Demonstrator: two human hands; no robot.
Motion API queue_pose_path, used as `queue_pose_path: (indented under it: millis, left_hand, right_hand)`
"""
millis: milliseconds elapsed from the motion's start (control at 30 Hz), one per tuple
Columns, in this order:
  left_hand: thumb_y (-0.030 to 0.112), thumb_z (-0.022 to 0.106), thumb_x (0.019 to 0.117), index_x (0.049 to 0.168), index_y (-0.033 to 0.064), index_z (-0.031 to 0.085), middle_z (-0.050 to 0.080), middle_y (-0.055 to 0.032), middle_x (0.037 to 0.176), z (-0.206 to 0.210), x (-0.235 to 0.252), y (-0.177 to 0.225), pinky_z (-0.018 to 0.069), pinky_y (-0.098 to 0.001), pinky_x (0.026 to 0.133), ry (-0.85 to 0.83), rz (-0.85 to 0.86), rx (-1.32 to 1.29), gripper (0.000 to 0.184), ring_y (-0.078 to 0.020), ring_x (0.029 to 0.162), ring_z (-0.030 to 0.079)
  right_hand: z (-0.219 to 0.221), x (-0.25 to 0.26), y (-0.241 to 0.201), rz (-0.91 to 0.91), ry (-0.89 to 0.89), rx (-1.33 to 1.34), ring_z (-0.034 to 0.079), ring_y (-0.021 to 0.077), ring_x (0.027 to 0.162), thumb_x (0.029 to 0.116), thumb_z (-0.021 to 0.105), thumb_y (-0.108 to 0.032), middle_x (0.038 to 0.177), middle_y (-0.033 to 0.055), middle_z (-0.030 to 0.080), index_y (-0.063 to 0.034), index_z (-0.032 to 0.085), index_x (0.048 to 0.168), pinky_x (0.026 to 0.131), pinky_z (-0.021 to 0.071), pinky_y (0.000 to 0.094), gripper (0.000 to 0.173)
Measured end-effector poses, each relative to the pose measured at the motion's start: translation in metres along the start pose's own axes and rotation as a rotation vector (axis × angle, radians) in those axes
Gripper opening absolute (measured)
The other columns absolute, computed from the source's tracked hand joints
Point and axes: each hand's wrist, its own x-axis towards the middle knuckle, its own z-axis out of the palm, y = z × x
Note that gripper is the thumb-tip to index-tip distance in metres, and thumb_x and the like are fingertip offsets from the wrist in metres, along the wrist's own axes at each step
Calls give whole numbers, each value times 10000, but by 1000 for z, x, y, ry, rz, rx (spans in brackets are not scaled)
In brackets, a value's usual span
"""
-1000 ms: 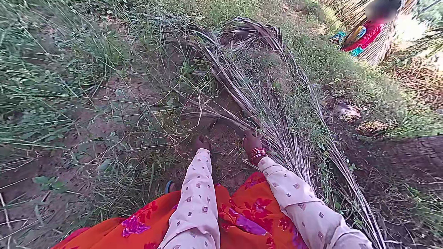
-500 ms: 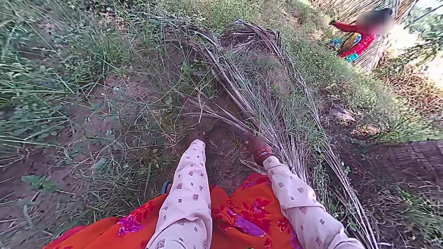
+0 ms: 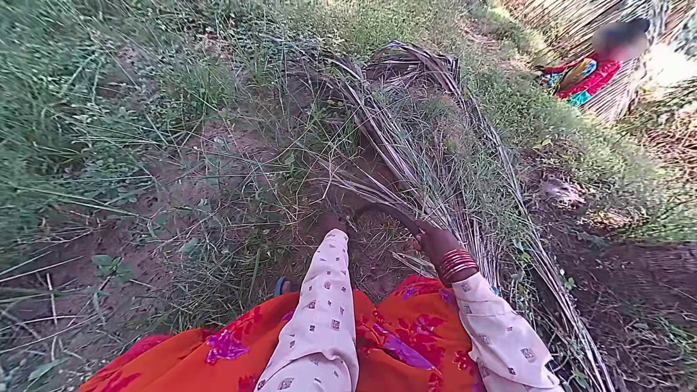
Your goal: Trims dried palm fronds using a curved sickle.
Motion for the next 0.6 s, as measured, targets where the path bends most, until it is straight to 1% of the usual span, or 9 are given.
queue_pose_path:
  millis: [67, 133, 200, 233, 300, 367, 433, 533, 600]
  left_hand:
    - [371, 524, 1076, 1330, 26, 651, 633, -211, 1387, -2, -5, -4, 440, -559, 1125, 22, -25, -45, 447, -355, 1345, 576]
    - [416, 503, 1087, 1314, -6, 653, 651, -235, 1352, -9, -1, -19, 437, -573, 1118, 110, -54, -173, 502, -378, 1318, 595]
    - [444, 532, 1074, 1289, -20, 667, 662, -269, 1314, -26, 1, -34, 434, -611, 1103, 224, -88, -281, 529, -422, 1295, 601]
    - [452, 544, 1068, 1288, -20, 667, 662, -276, 1308, -36, 0, -40, 429, -618, 1102, 267, -102, -326, 535, -433, 1292, 599]
    - [413, 554, 1073, 1325, -24, 643, 643, -274, 1343, -59, -7, -44, 399, -592, 1138, 340, -102, -413, 512, -422, 1326, 573]
    - [316, 560, 1081, 1415, -22, 567, 601, -258, 1415, -71, -18, -46, 381, -529, 1173, 441, -107, -503, 475, -379, 1373, 542]
    - [281, 633, 1041, 1510, -11, 454, 510, -273, 1503, -67, -21, -49, 371, -514, 1190, 555, -171, -532, 581, -382, 1434, 475]
    - [327, 715, 977, 1553, -44, 360, 342, -306, 1605, -55, -27, -47, 337, -499, 1212, 573, -276, -391, 771, -417, 1503, 354]
    - [329, 738, 957, 1553, -37, 371, 233, -324, 1642, -42, -26, -45, 295, -498, 1228, 570, -284, -353, 789, -451, 1529, 269]
  right_hand:
    - [-4, -12, -2, 12, 15, -69, 676, 381, 1117, 1101, 438, -150, 1232, 215, 689, -163, 387, 1591, 995, 491, 551, 494]
    - [-15, -32, 6, 30, 102, -77, 677, 411, 1093, 1096, 439, -134, 1187, 223, 702, -163, 426, 1571, 972, 490, 579, 476]
    - [-21, -47, 23, 33, 262, 7, 713, 364, 965, 1093, 445, -122, 1080, 198, 731, -129, 479, 1535, 901, 520, 546, 444]
    - [-21, -50, 28, 36, 328, 68, 713, 339, 927, 1095, 443, -125, 1049, 182, 735, -111, 476, 1535, 882, 524, 526, 441]
    - [-14, -45, 30, 19, 404, 145, 708, 367, 964, 1099, 436, -136, 1070, 195, 734, -84, 449, 1548, 904, 514, 543, 452]
    - [-1, -29, 27, -13, 377, 164, 700, 389, 1028, 1101, 422, -147, 1113, 205, 729, -91, 435, 1556, 946, 500, 560, 459]
    - [7, -18, 22, -33, 263, 129, 679, 403, 1108, 1108, 403, -170, 1188, 219, 706, -124, 417, 1567, 983, 490, 573, 462]
    - [14, -12, 13, -41, 157, 72, 661, 403, 1150, 1109, 407, -189, 1226, 208, 697, -165, 416, 1573, 1003, 474, 583, 465]
    - [21, -7, 11, -44, 125, 75, 662, 396, 1148, 1104, 424, -188, 1217, 203, 700, -159, 429, 1561, 1008, 475, 583, 458]
